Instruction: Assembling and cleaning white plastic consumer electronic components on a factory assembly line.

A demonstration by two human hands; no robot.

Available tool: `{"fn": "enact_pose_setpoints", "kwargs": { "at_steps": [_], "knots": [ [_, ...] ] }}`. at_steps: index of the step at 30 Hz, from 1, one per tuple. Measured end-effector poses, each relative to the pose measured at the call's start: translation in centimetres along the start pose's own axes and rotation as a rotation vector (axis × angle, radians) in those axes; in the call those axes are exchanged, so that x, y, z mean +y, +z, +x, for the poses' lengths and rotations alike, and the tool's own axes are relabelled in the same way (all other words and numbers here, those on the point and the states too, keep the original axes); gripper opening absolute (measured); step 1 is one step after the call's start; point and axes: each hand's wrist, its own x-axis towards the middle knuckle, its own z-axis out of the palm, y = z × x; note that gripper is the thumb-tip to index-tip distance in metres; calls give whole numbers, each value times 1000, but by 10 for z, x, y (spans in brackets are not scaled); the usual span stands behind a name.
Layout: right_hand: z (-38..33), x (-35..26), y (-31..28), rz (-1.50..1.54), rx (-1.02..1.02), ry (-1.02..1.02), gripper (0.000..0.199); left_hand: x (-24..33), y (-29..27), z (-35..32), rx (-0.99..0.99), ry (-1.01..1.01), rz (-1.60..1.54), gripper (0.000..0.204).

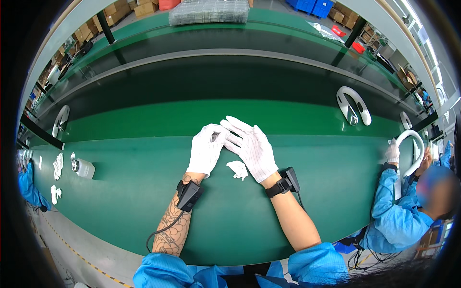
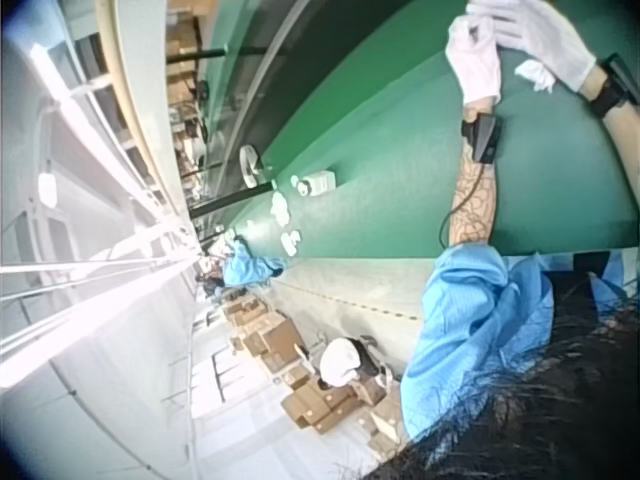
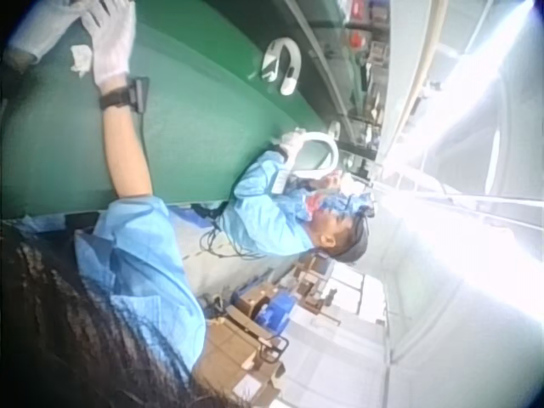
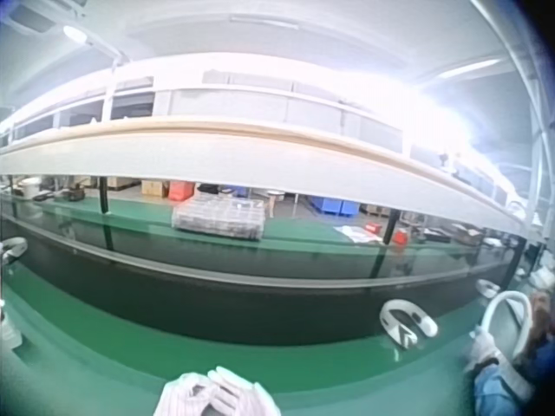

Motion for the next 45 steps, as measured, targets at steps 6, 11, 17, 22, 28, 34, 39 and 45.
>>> {"fn": "enact_pose_setpoints", "kwargs": {
  "at_steps": [6, 11, 17, 22, 28, 34, 39, 45],
  "knots": [
    [2, 2, -5, -7, 15, 1, 75, 2, 1, 2, 22, -54, 92, 13],
    [2, 2, -3, -24, 38, -15, 75, -3, 2, 1, 45, -36, 43, 16],
    [1, 2, -5, -26, 65, -71, 75, -1, 3, 3, 46, 83, 91, 14],
    [2, 2, -5, -44, 95, -39, 63, -3, 2, 3, 71, 171, 183, 5],
    [2, 3, -3, -59, 65, -43, 67, 2, 1, 3, 207, 133, 221, 6],
    [6, 5, -1, -10, -20, -52, 77, -5, -1, 3, 287, 112, 189, 9],
    [3, 1, -3, -58, 66, -116, 76, -6, 5, 6, 202, 33, 26, 9],
    [2, -1, 0, -105, 153, -207, 76, 3, 4, 2, 21, 337, 365, 12]
  ]
}}
